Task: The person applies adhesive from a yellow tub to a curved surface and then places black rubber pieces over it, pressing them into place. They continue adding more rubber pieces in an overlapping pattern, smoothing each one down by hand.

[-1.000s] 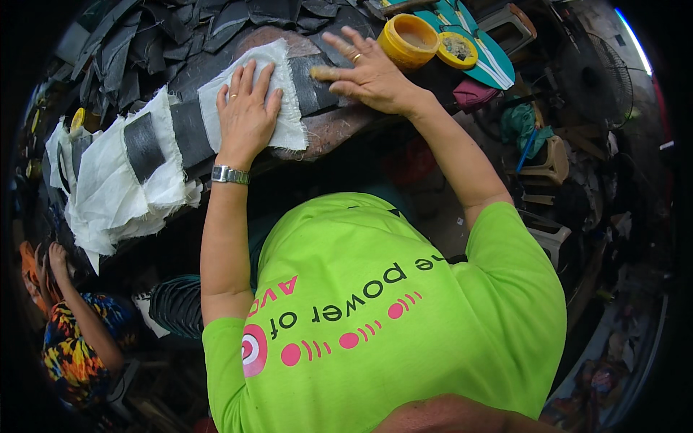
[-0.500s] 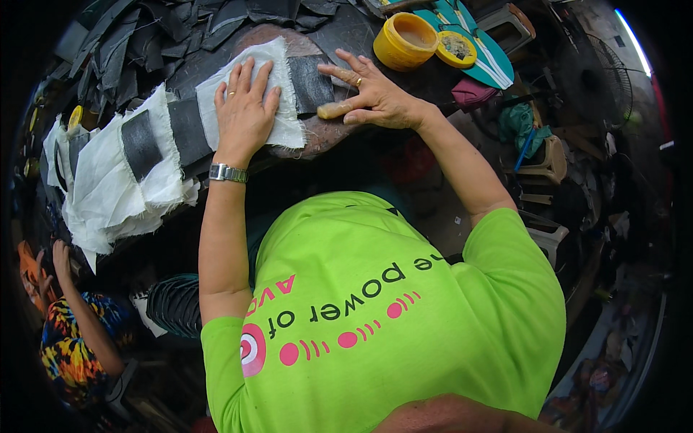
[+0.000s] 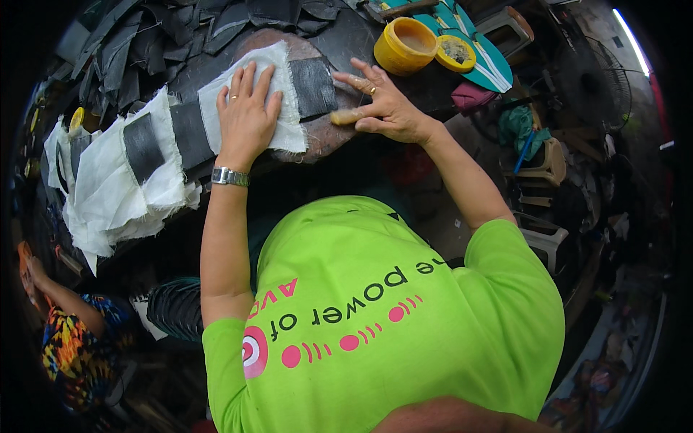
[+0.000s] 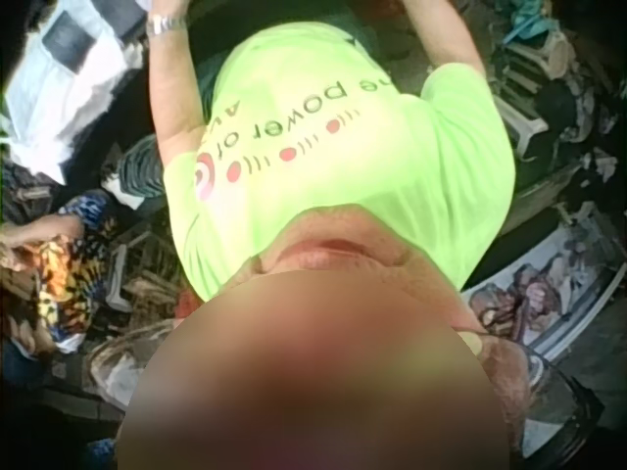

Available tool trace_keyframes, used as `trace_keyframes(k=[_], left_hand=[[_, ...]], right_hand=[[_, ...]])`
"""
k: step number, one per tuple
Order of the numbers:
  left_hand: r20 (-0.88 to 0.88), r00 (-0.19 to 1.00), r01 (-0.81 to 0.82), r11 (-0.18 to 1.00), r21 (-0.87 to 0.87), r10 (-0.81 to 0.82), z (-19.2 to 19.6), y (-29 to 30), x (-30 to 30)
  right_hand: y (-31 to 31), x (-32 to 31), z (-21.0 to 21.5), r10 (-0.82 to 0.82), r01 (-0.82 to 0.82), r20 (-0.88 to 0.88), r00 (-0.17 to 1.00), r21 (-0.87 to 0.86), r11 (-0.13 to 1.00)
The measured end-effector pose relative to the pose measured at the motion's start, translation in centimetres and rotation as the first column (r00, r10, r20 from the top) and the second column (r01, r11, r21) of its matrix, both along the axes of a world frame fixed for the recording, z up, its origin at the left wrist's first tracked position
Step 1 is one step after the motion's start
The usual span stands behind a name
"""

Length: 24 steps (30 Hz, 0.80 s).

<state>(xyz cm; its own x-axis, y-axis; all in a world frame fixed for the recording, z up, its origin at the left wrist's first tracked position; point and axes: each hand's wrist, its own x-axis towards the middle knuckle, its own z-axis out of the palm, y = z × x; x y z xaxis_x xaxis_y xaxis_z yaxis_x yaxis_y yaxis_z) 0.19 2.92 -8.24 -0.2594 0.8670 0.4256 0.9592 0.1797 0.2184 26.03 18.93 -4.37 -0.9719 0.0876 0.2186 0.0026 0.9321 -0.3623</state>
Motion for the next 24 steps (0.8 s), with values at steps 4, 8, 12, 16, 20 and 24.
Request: trace_keyframes(k=[4, 8, 12, 16, 20, 24], left_hand=[[-0.005, 1.000, -0.002, 1.000, -0.021, 0.001, 0.1, -0.1, 0.0], [-0.012, 1.000, -0.005, 0.999, -0.034, 0.004, 0.2, -0.1, 0.0], [0.006, 1.000, -0.019, 0.995, -0.095, 0.020, 0.2, -0.2, 0.0], [-0.008, 1.000, -0.026, 0.996, -0.088, 0.025, 0.3, -0.2, 0.1], [0.003, 1.000, -0.021, 0.994, -0.108, 0.022, 0.4, -0.2, 0.1], [-0.006, 1.000, -0.013, 0.992, -0.124, 0.012, 0.5, -0.2, 0.0]], right_hand=[[-0.1, -1.6, 0.6, -0.202, 0.019, -0.285, 0.937, -0.536, 0.844], [-0.7, -4.8, -0.2, -0.402, 0.357, -0.223, 0.888, -0.218, 0.908], [-2.1, -6.6, -1.0, -0.512, 0.509, -0.005, 0.859, 0.125, 0.852], [-2.9, -8.1, -1.3, -0.565, 0.547, 0.015, 0.825, 0.230, 0.805], [-2.8, -9.0, -1.3, -0.520, 0.505, 0.069, 0.851, 0.162, 0.848], [-2.3, -8.5, -1.1, -0.494, 0.483, 0.105, 0.863, 0.115, 0.868]])
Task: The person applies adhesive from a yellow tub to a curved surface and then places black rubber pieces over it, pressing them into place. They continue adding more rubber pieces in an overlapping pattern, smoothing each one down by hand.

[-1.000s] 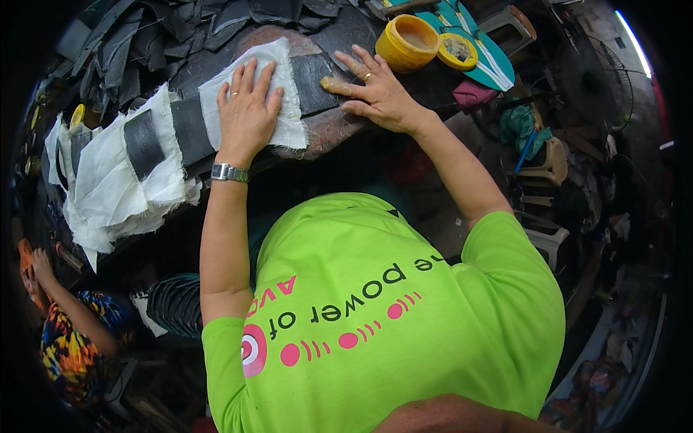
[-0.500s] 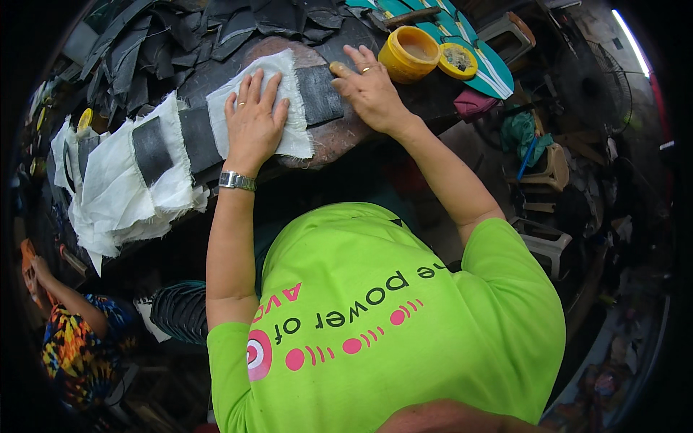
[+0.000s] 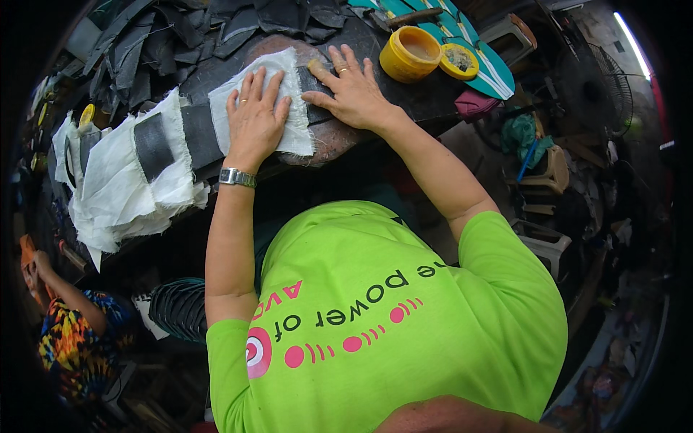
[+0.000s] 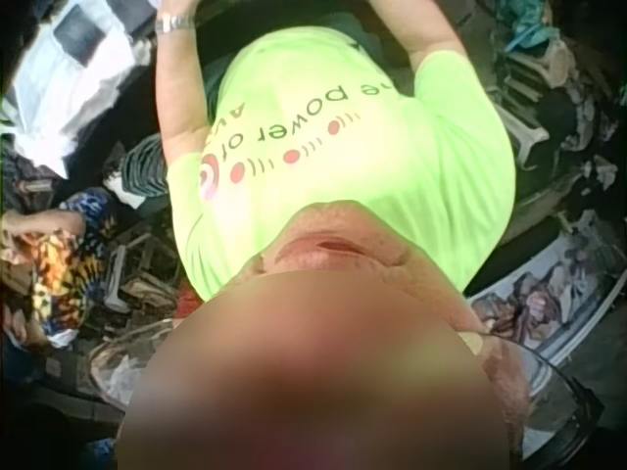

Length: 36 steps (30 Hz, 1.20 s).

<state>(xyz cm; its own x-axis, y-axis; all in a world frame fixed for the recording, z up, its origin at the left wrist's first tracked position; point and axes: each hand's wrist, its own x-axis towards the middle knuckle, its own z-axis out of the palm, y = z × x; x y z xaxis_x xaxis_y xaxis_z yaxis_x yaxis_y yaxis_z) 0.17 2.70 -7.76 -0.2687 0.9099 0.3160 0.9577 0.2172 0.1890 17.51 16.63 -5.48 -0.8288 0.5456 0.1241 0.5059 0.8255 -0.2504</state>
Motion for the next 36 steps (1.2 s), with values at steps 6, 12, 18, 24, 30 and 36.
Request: trace_keyframes(k=[6, 12, 18, 24, 30, 36], left_hand=[[0.088, 0.995, 0.048, 0.999, 0.021, -0.050, 0.9, -0.4, -0.5], [0.361, 0.930, 0.082, 0.996, -0.024, -0.068, 3.9, 0.4, -3.0], [0.133, 0.988, -0.085, 0.993, 0.086, 0.073, 4.6, 2.4, -4.1], [0.162, 0.964, -0.205, 0.978, -0.050, 0.210, 4.7, 3.3, -4.5], [0.265, 0.947, 0.107, 0.954, 0.279, -0.183, 8.0, 1.7, -2.3], [0.291, 0.842, 0.269, 0.822, 0.502, -0.453, 13.7, -2.7, -0.4]], right_hand=[[-0.2, 0.6, 0.3, -0.095, 0.094, -0.005, 0.995, -0.058, 0.994], [-0.7, 0.2, 0.4, -0.145, 0.139, -0.039, 0.989, -0.119, 0.983], [-0.8, 0.4, 0.6, -0.179, 0.178, 0.000, 0.984, -0.074, 0.981], [1.0, 1.4, -0.7, -0.109, 0.003, -0.446, 0.888, -0.231, 0.973], [3.0, 0.5, 0.0, -0.124, -0.239, -0.644, 0.755, -0.446, 0.863], [2.0, 0.2, 6.1, -0.133, -0.563, -0.702, 0.700, -0.656, 0.503]])
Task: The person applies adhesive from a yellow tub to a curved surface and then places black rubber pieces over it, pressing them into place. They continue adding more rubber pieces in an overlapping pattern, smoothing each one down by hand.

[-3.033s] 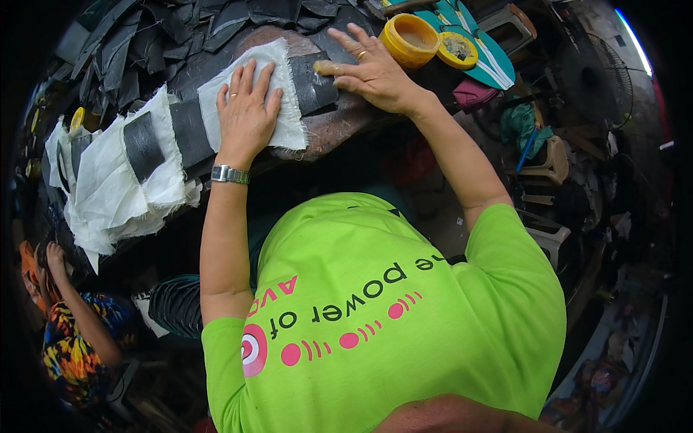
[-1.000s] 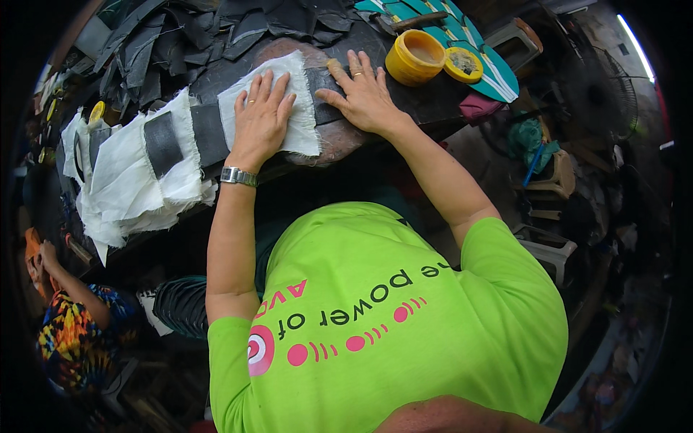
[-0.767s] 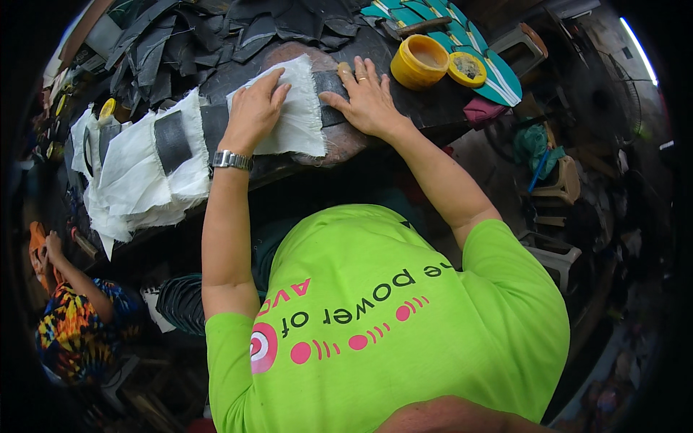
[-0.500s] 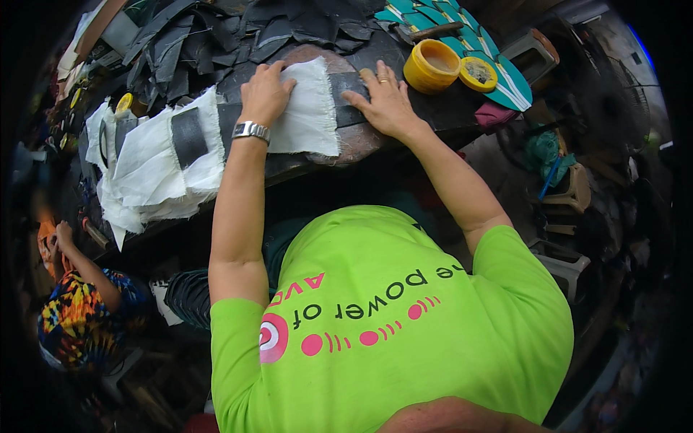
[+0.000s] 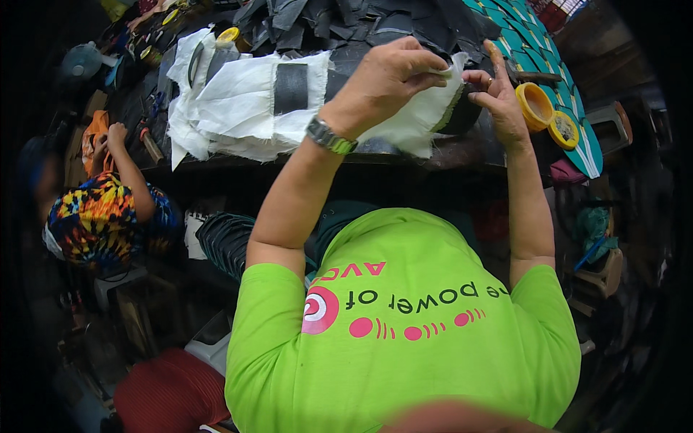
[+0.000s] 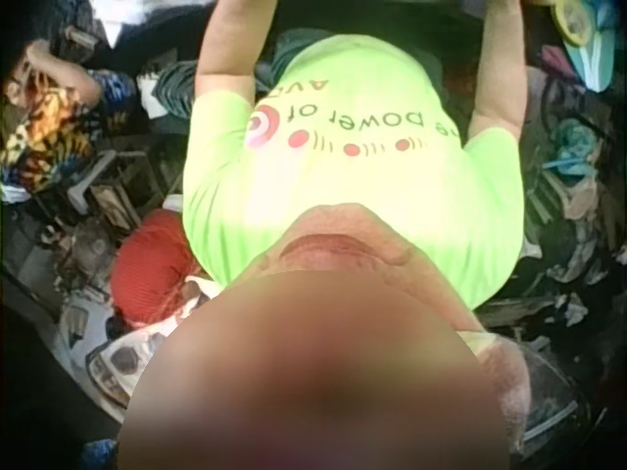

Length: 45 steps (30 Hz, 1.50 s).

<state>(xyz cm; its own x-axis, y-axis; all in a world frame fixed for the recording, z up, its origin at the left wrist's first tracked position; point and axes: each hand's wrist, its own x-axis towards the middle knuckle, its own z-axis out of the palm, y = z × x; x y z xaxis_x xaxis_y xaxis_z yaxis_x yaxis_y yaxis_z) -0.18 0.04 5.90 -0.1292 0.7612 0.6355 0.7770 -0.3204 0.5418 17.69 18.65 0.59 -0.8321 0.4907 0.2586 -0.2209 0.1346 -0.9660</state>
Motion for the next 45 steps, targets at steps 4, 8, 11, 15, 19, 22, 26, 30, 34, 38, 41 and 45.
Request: trace_keyframes(k=[4, 8, 11, 15, 19, 22, 26, 30, 34, 38, 41, 45], left_hand=[[0.004, 0.997, -0.080, 0.995, -0.054, 0.080, 3.9, -5.3, -2.7], [-0.040, 0.985, -0.175, 0.966, -0.192, 0.170, 8.0, -12.0, -8.4], [0.087, 0.960, -0.217, 0.903, -0.370, 0.266, 10.2, -16.6, -13.4], [-0.007, 0.878, -0.409, 0.744, -0.528, 0.478, 10.2, -19.9, -20.5], [-0.254, 0.807, -0.569, 0.585, -0.578, 0.534, 7.4, -19.6, -27.2], [-0.382, 0.762, -0.646, 0.574, -0.503, 0.523, 4.1, -18.5, -30.2], [-0.348, 0.776, -0.630, 0.607, -0.484, 0.526, 2.1, -16.9, -31.8], [-0.273, 0.677, -0.730, 0.670, -0.132, 0.684, 2.5, -14.3, -28.4], [0.230, 0.911, -0.352, 0.936, 0.000, 0.343, 0.8, -10.2, -16.7], [0.404, 0.906, -0.052, 0.982, -0.182, 0.123, -4.9, -5.6, -1.2], [0.500, 0.862, 0.049, 0.966, -0.254, 0.088, -8.2, -1.6, 4.3], [0.421, 0.894, -0.086, 0.980, -0.180, 0.155, -10.3, 0.4, 5.9]], right_hand=[[-3.4, -2.6, 3.3, 0.247, -0.248, -0.075, 0.966, -0.005, 0.969], [-8.2, -8.1, 4.7, 0.459, -0.463, -0.125, 0.879, 0.003, 0.887], [-12.1, -14.0, 4.9, 0.556, -0.548, -0.156, 0.817, 0.093, 0.831], [-16.6, -22.3, 4.9, 0.548, -0.535, -0.028, 0.836, 0.183, 0.825], [-19.2, -26.1, 3.7, 0.115, -0.216, 0.201, 0.973, 0.604, 0.767], [-18.6, -24.4, 1.9, -0.009, 0.035, -0.039, 0.999, 0.742, 0.670], [-15.2, -18.7, 0.1, 0.074, -0.005, -0.071, 0.995, 0.690, 0.724], [-10.1, -11.0, -1.4, 0.023, -0.022, 0.008, 1.000, 0.710, 0.704], [-5.5, -5.3, -3.8, -0.142, 0.188, -0.132, 0.981, 0.834, 0.519], [-4.1, -3.7, -6.2, -0.244, 0.226, -0.064, 0.968, 0.650, 0.725], [-3.6, -3.8, -6.5, -0.282, 0.266, -0.002, 0.960, 0.335, 0.904], [-3.3, -3.1, -5.4, -0.256, 0.255, -0.077, 0.964, -0.025, 0.967]])
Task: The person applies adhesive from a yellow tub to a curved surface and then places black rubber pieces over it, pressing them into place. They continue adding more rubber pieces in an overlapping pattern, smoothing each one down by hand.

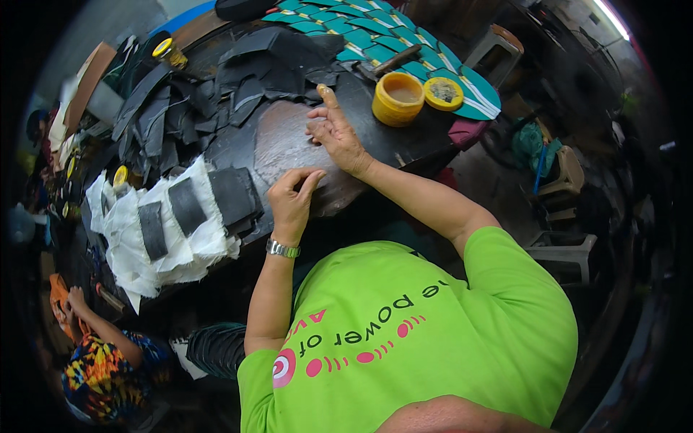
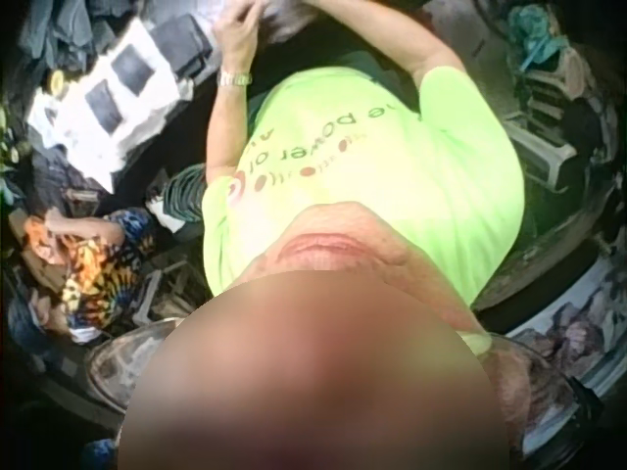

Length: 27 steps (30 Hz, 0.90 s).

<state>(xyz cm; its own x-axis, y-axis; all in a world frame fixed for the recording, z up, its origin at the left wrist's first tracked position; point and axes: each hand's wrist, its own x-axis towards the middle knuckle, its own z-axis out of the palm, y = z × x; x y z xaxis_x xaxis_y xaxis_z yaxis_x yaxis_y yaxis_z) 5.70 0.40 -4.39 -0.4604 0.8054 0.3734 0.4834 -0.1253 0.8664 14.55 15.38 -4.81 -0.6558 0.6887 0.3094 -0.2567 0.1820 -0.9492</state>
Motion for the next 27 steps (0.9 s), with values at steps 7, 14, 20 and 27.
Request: trace_keyframes(k=[7, 14, 20, 27], left_hand=[[-0.192, 0.981, -0.027, 1.000, -0.013, 0.024, -1.0, -0.1, 0.4], [-0.219, 0.976, -0.013, 0.999, -0.035, 0.005, -0.6, 0.3, 0.7], [-0.108, 0.993, 0.040, 0.998, -0.041, -0.044, 0.4, -0.7, 1.3], [-0.245, 0.969, -0.030, 0.999, 0.030, 0.037, 1.1, 0.3, -0.1]], right_hand=[[4.0, 8.7, 5.0, -0.398, 0.222, 0.042, 0.916, 0.776, 0.591], [9.5, 13.5, 5.9, -0.777, 0.088, 0.337, 0.532, 0.890, 0.446], [9.5, 12.4, 4.9, -0.617, 0.180, 0.443, 0.650, 0.699, 0.692], [5.9, 10.9, 5.7, -0.509, 0.198, 0.266, 0.819, 0.700, 0.686]])
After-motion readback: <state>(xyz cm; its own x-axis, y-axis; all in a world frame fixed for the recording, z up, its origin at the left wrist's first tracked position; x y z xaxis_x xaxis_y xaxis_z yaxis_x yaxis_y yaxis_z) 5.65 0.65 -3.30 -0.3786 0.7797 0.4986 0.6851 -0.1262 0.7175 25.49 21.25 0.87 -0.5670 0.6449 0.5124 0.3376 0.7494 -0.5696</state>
